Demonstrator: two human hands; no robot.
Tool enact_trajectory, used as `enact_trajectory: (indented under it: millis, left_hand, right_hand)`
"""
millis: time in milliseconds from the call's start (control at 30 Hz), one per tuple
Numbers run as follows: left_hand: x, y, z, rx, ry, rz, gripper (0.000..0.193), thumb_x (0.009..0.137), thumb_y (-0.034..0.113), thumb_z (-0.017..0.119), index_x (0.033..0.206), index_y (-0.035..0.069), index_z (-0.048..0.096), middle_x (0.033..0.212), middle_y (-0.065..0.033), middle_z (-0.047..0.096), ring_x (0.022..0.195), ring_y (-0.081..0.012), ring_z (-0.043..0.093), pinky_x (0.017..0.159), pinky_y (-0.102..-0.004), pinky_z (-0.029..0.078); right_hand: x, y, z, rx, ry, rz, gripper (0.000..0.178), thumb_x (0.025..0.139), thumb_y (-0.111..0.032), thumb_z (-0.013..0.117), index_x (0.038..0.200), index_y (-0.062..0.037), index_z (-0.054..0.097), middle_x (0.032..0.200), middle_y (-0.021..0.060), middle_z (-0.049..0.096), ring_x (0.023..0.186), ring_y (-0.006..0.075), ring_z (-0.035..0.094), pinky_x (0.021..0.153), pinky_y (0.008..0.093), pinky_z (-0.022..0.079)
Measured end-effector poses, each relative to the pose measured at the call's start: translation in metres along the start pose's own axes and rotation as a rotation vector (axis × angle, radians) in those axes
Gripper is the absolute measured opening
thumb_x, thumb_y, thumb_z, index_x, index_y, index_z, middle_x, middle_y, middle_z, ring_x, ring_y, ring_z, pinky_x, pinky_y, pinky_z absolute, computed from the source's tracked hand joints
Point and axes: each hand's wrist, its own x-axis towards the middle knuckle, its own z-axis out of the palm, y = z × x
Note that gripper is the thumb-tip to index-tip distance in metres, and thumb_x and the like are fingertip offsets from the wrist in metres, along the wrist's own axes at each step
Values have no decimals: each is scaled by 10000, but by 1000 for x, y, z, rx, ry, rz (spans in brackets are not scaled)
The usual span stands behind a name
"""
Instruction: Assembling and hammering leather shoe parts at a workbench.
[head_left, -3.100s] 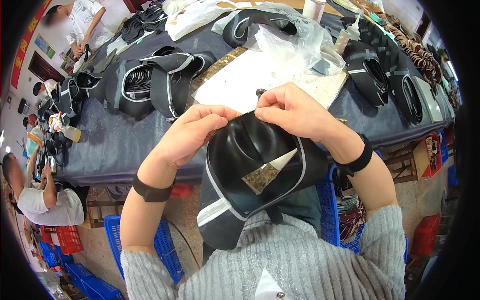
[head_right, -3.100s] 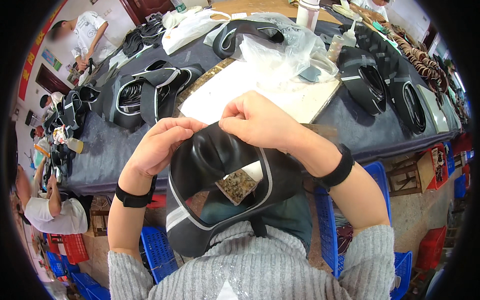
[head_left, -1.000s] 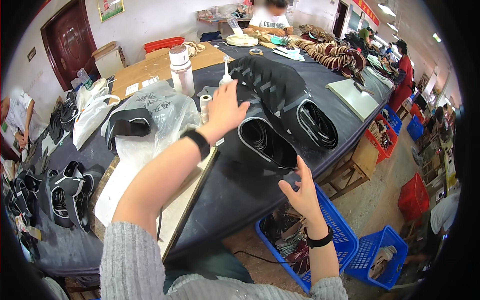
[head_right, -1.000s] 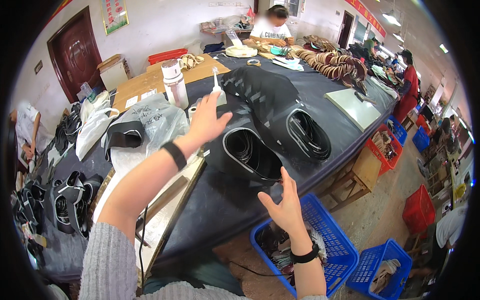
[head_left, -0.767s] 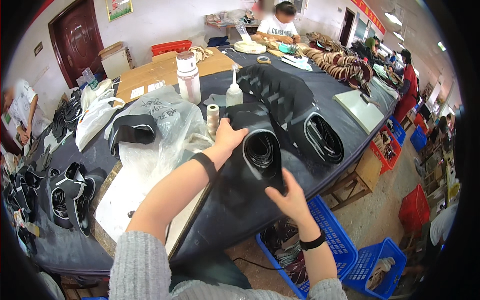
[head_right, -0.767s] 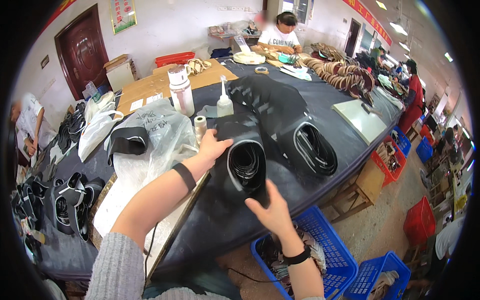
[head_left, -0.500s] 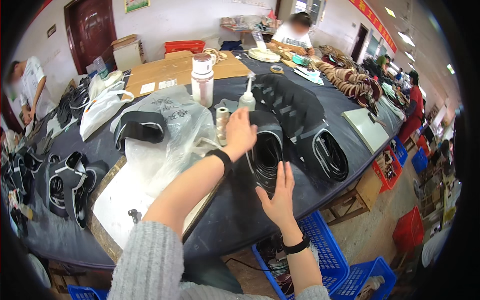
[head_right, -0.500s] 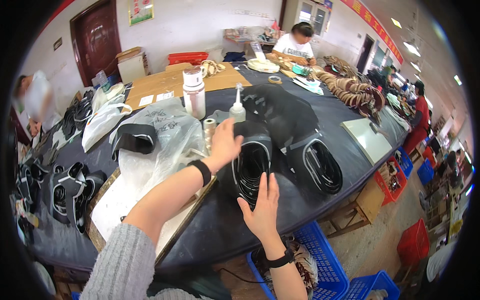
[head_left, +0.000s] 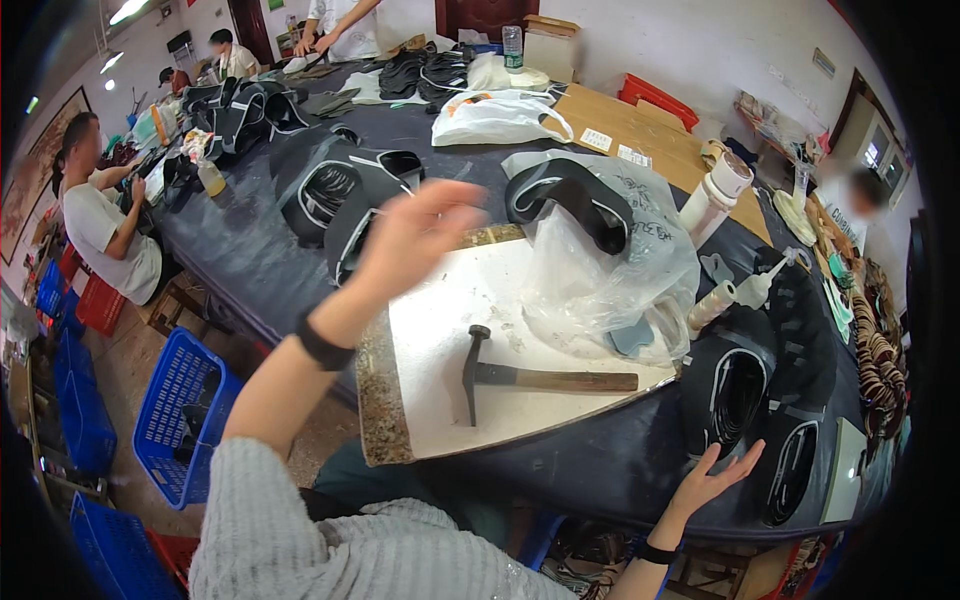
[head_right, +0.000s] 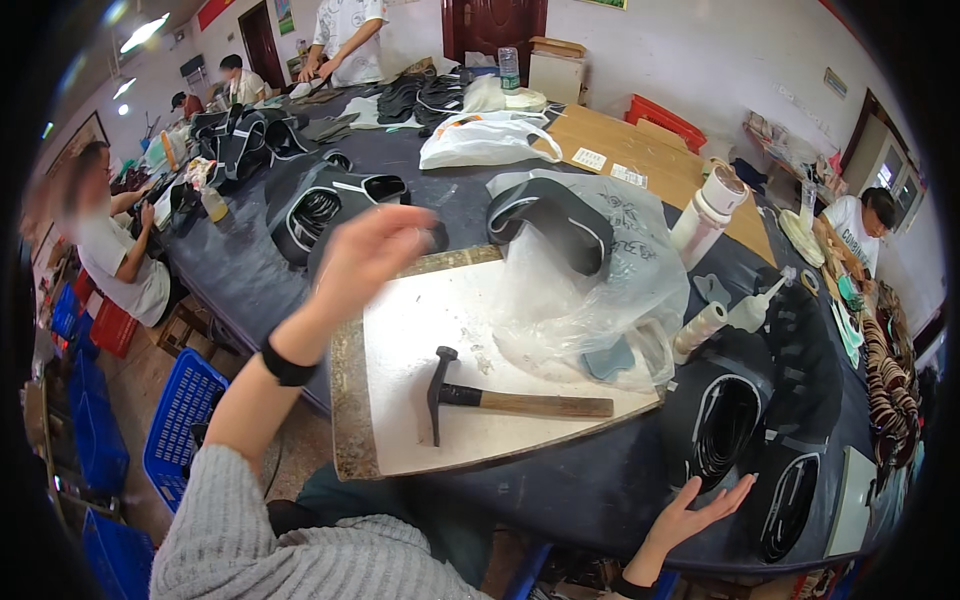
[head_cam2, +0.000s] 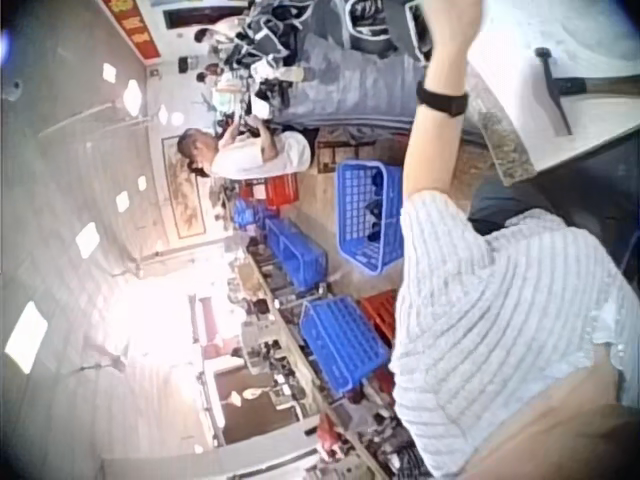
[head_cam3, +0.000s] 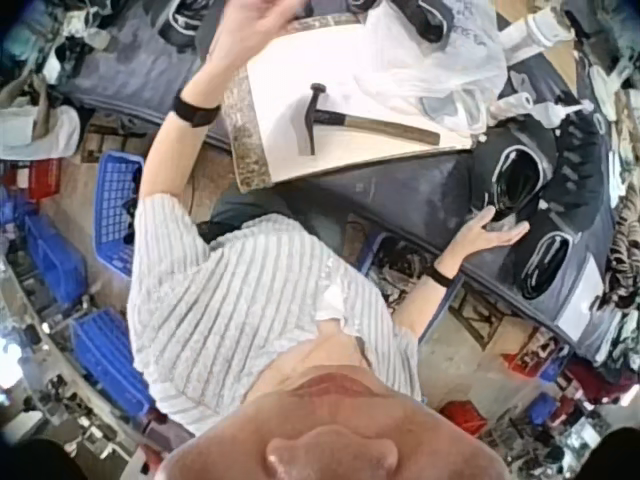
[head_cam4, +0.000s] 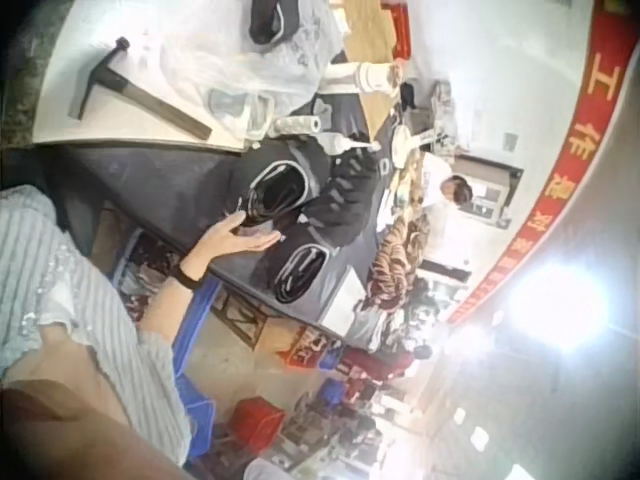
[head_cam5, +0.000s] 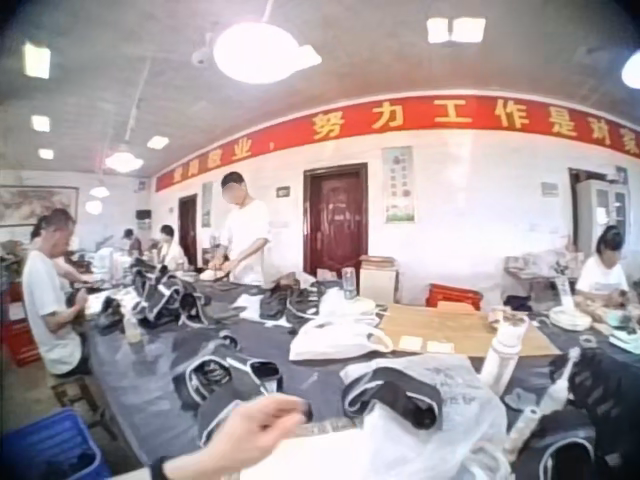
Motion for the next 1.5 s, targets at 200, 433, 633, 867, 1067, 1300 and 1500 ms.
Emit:
enact_trajectory:
  millis: [200,433,633,867,1067,1300,1500]
  left_hand:
    - [-4,-126,-123,-362,467,-507,339,901,260,646,1116,7,579,991,-61,643,903,-139,611,758,-266,506]
    - [64,-160,-78,-451,128,-768,163,828,227,723,907,133,615,864,-1,637,716,-128,553,624,-286,409]
    - [17,-66,-56,-1434,39,-318,174,965,197,534,1073,78,600,1021,-72,680,875,-208,659,799,-386,546]
    - [-136,-25,-29,-1711,-14,-725,322,995,270,444,1216,58,544,1177,-121,625,1050,-255,613,856,-383,530]
    - [-177,-42,-76,-967,-153,-821,175,969,174,534,1044,25,590,980,-111,679,901,-193,656,798,-299,523]
    - [-118,-57,-104,93,49,41,206,871,39,608,1073,-3,602,986,-92,666,938,-175,626,822,-287,484]
    - [-67,-79,-77,741,-697,549,355,712,182,737,1033,75,632,1000,-109,644,1042,-294,597,1018,-539,339]
  right_hand:
    - [-4,-17,-3,22,90,-22,588,951,-216,532,1452,-34,284,1498,157,277,1368,322,287,1048,477,360]
    - [-38,-101,-20,213,161,1,521,986,-195,462,1444,-25,282,1486,136,305,1333,265,356,1070,454,339]
    - [-48,-208,0,1013,-193,316,386,987,-192,443,1292,45,453,1219,171,550,1084,239,557,914,367,461]
    - [-96,-336,93,1905,-1067,1047,381,970,-301,531,1200,2,534,1127,95,607,1052,194,585,943,311,455]
    - [-98,-356,96,1718,-740,1085,259,860,-83,676,1088,-14,577,990,68,651,880,164,649,791,302,535]
    - [-85,-327,57,1313,-862,772,328,772,-44,723,1060,5,574,885,61,642,728,131,644,689,256,531]
    - [-68,-297,36,1296,-733,678,420,830,-137,732,1158,24,525,1026,72,627,865,117,621,772,250,514]
